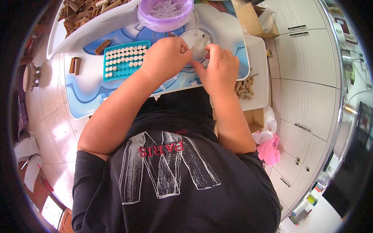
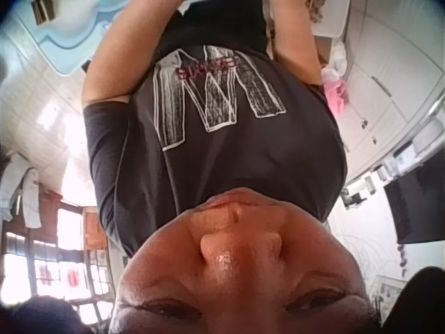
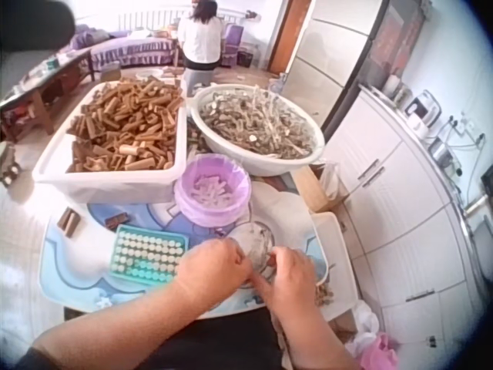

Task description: The person assembles small cylindrical wooden components by inserting metal pins and white circular discs into them. They handle the parts one at a time, picking up the wooden cylinders, metal pins, and discs from a tray and table, and fitting them together by hand.

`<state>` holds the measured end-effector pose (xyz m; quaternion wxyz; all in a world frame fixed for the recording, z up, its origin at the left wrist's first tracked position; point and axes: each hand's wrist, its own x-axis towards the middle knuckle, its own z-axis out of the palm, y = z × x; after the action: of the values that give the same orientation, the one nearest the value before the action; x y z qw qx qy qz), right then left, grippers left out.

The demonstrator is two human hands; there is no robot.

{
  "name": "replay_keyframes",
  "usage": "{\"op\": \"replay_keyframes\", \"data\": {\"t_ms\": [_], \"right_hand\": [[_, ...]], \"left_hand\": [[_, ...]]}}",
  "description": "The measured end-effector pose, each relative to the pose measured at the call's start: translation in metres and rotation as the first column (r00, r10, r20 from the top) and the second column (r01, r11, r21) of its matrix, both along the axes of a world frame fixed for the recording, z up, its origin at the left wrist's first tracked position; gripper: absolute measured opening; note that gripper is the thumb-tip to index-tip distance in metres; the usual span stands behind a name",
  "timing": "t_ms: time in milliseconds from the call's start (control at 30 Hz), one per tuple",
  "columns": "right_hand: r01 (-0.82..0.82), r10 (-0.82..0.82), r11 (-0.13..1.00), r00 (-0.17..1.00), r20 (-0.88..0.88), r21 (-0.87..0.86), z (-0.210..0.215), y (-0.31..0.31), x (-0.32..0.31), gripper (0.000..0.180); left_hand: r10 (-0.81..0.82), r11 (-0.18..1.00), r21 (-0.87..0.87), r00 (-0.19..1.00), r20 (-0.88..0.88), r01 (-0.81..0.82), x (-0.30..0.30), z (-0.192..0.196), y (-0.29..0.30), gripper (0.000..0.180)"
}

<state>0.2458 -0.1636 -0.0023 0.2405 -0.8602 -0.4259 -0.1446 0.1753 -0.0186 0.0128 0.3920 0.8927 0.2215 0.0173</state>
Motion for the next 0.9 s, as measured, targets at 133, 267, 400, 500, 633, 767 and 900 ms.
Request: {"op": "replay_keyframes", "data": {"t_ms": [133,267,400,500,633,767,900], "right_hand": [[-0.001,0.001,0.999,1.0,-0.02,0.04,-0.011,-0.006,0.011,0.019],[0.141,-0.106,0.982,0.963,-0.246,0.127,-0.009,-0.012,0.011,0.009],[0.294,-0.105,0.923,0.813,-0.573,0.249,-0.002,-0.015,0.013,0.007],[0.36,0.038,0.86,0.66,-0.751,0.36,-0.004,-0.023,0.024,0.009],[0.457,0.181,0.786,0.475,-0.861,0.417,0.009,-0.025,0.026,0.012],[0.529,0.28,0.737,0.327,-0.903,0.42,0.012,-0.031,0.032,0.015],[0.57,0.38,0.668,0.292,-0.878,0.479,0.014,-0.034,0.04,0.015]], "left_hand": [[0.022,1.0,-0.005,1.0,-0.001,-0.022,-0.002,0.004,0.0,0.024],[0.036,0.999,0.01,0.999,-0.022,-0.035,-0.004,0.004,0.003,0.023],[0.042,0.999,0.025,0.999,-0.006,-0.042,-0.006,0.001,0.001,0.023],[0.028,0.999,0.027,1.0,0.012,-0.028,-0.005,-0.002,-0.001,0.023],[0.043,0.999,0.026,0.999,0.017,-0.043,-0.007,-0.001,-0.003,0.022],[0.047,0.998,0.03,0.999,0.012,-0.047,-0.008,-0.004,-0.005,0.022],[0.013,0.998,0.054,0.999,0.043,-0.015,-0.01,-0.007,-0.01,0.02]]}}
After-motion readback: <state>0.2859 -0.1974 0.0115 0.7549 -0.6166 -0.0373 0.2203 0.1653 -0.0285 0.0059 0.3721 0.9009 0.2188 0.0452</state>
